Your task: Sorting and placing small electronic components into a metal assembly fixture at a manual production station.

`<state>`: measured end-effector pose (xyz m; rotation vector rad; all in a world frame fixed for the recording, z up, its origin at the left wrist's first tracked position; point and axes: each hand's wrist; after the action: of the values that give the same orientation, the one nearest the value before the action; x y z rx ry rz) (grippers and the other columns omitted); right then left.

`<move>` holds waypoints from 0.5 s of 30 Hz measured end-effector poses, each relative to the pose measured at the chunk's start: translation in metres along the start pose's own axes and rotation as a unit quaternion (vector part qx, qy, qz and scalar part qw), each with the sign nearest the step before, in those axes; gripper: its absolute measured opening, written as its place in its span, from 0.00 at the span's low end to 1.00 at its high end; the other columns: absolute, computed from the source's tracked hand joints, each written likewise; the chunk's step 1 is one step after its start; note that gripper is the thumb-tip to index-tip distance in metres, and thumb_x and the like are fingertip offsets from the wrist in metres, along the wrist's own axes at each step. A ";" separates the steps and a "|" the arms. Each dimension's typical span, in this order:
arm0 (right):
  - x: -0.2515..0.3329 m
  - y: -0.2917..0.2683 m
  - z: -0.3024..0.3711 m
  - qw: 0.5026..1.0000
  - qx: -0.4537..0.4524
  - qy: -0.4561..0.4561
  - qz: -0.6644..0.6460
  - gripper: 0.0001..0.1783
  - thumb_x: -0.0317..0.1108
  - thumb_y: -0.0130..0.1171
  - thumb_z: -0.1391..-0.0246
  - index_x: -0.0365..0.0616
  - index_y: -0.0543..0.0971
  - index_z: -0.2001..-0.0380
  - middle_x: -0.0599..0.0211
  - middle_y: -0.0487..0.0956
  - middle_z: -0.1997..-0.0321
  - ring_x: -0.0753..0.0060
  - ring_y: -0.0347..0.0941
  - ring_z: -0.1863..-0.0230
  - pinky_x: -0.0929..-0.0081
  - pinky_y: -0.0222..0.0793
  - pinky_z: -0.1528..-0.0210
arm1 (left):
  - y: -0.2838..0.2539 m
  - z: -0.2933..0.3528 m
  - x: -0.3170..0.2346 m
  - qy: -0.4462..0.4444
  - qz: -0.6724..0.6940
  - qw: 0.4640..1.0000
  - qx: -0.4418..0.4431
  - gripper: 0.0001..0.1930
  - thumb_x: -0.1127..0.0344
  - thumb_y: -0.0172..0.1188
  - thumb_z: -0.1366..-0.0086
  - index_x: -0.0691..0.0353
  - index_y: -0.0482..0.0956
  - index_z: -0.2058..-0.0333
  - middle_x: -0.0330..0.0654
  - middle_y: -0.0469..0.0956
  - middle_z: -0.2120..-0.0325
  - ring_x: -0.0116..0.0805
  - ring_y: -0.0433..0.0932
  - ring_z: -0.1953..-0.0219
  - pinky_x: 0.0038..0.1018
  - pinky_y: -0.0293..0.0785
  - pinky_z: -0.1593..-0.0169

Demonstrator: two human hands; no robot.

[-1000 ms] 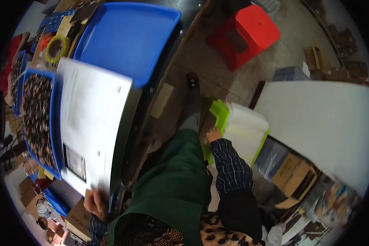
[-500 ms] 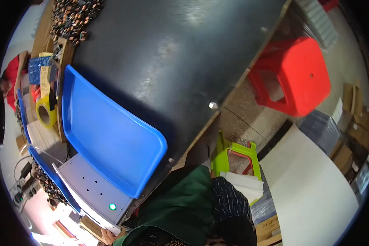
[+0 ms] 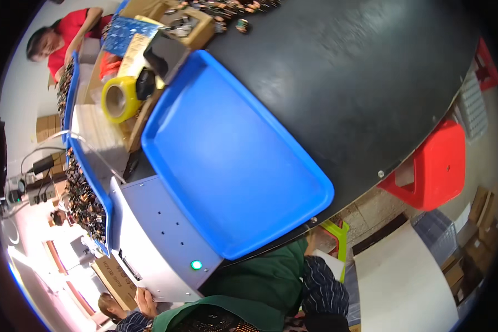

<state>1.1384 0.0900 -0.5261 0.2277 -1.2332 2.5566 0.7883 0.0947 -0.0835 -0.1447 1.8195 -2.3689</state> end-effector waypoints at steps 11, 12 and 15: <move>-0.091 -0.135 0.026 0.978 -0.068 0.019 -0.195 0.18 0.41 0.42 0.45 0.41 0.71 0.57 0.55 0.70 0.56 0.52 0.65 0.57 0.69 0.59 0.51 | 0.016 0.009 -0.016 -0.135 0.178 0.966 -0.129 0.07 0.73 0.46 0.44 0.65 0.62 0.80 0.48 0.62 0.82 0.43 0.62 0.79 0.33 0.57 0.74; -0.094 -0.141 0.022 0.980 -0.067 0.003 -0.190 0.18 0.41 0.42 0.45 0.41 0.71 0.57 0.55 0.70 0.56 0.52 0.65 0.57 0.69 0.59 0.51 | 0.015 0.008 -0.023 -0.139 0.190 0.960 -0.151 0.08 0.74 0.46 0.45 0.65 0.62 0.81 0.47 0.62 0.83 0.42 0.62 0.79 0.32 0.57 0.74; -0.090 -0.149 0.001 0.980 -0.055 -0.054 -0.184 0.18 0.41 0.42 0.45 0.41 0.70 0.56 0.55 0.70 0.55 0.53 0.65 0.57 0.69 0.60 0.51 | 0.027 0.022 -0.022 -0.134 0.169 0.953 -0.212 0.09 0.74 0.46 0.45 0.65 0.61 0.83 0.46 0.60 0.85 0.42 0.61 0.80 0.32 0.56 0.75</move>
<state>1.2720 0.1605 -0.4393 0.5241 -1.2338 2.1764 0.8150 0.0711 -0.1041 -0.1769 1.9974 -1.6257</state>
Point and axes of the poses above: each hand's wrist, its own z-axis away from the middle knuckle, its own y-axis out of the palm, x = y × z
